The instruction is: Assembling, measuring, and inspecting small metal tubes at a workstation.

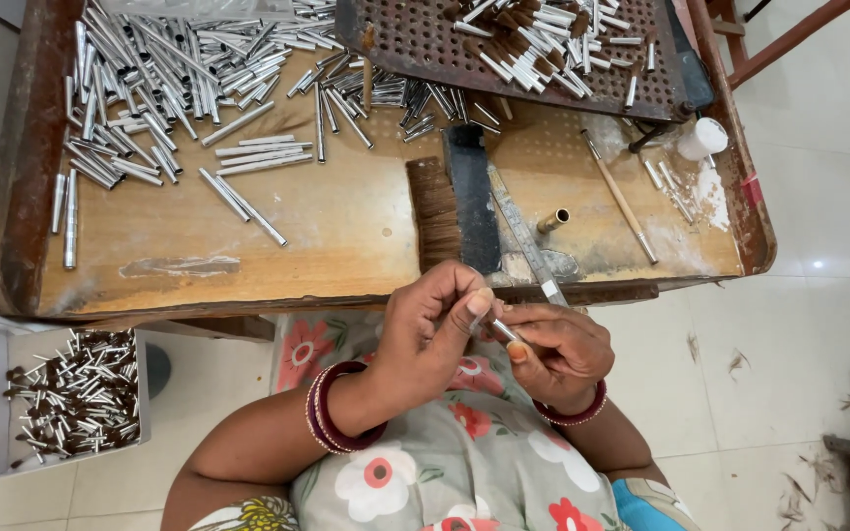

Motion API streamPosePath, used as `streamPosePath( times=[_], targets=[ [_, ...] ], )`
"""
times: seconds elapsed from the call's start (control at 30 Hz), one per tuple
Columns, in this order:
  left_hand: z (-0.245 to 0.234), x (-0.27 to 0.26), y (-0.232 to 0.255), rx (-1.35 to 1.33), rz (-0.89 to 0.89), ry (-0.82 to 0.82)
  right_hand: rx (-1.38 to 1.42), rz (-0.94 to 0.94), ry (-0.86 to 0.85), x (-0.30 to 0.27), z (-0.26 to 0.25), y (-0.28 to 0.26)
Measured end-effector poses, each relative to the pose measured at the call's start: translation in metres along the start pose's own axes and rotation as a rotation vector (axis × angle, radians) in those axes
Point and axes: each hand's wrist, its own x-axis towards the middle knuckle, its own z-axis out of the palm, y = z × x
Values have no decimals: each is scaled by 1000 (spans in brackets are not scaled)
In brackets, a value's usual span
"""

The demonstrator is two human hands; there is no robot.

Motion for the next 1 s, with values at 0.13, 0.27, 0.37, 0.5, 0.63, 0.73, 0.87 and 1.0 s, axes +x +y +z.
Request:
streamPosePath(
  times=[0.13, 0.27, 0.37, 0.5, 0.63, 0.73, 0.87, 1.0],
  targets=[
    [2, 1, -5, -133, -38, -6, 7, 26, 13, -8, 4, 5],
    [3, 9, -2, 3, 79, -48, -117, -14, 115, -12, 7, 14],
    [-1, 9, -8, 63, 65, -48, -189, -112, 31, -5, -1, 10],
    [0, 9, -5, 17, 18, -91, -42, -120, -86, -16, -6, 9],
    [7, 5, -10, -88, -149, -165, 135, 120, 111, -41, -4, 14],
    [9, 4, -15, -34, -228, -196, 24, 78, 146, -45, -10, 11],
    [3, 4, -30, 279, 21, -252, -155, 134, 194, -56, -25, 15],
    [1, 13, -41, 634, 136, -448, -475, 178, 223, -70, -35, 25]
  ],
)
